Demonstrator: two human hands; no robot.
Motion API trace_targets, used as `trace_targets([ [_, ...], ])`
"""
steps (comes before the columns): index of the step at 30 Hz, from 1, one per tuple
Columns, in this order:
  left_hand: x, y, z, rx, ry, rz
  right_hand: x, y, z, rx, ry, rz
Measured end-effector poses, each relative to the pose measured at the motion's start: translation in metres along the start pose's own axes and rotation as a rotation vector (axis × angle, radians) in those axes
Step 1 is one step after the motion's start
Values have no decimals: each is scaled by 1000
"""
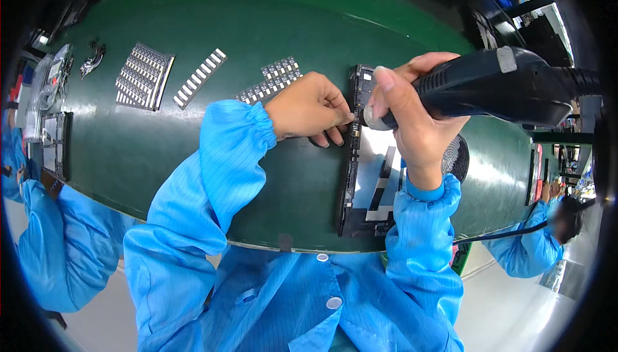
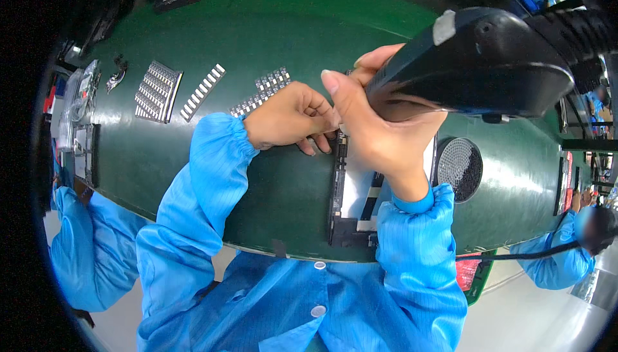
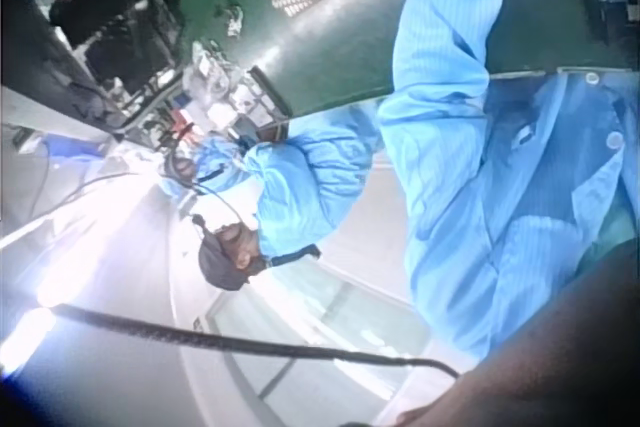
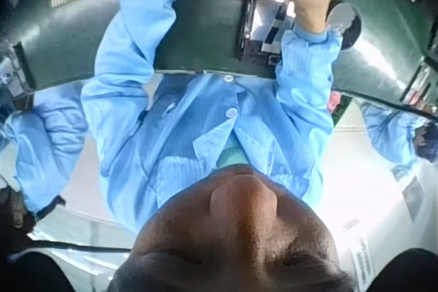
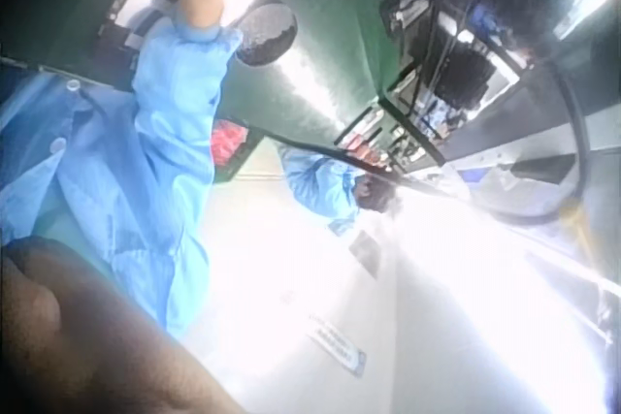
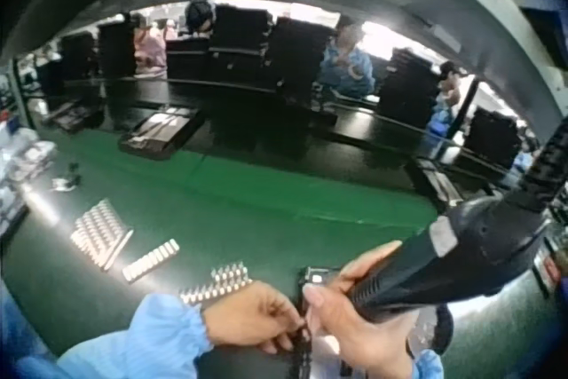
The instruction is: Assembling components of a tablet housing using an electric screwdriver.
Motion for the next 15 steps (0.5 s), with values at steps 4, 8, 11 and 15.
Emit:
trace_targets([
  [4, -4, -1, 0, -8, -33, 12, -26, -10, -25, 115, -92, -89],
  [8, 1, 10, 0, 263, -226, 305, -48, -14, -76, 198, -76, -205],
  [11, 17, 51, 22, 552, -497, 909, -47, -11, -116, 289, 1, -187],
  [15, -13, 118, 95, 209, -670, 1318, -33, -11, -133, 359, -5, -121],
])
Point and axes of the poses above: each hand's wrist, its own y-axis away from the middle knuckle, its own z-axis out of the palm, x = y × z, the point moved 5 cm from there along -y, towards the middle knuckle, and after that the axes turned 15 degrees about x, right-handed, at the moved point
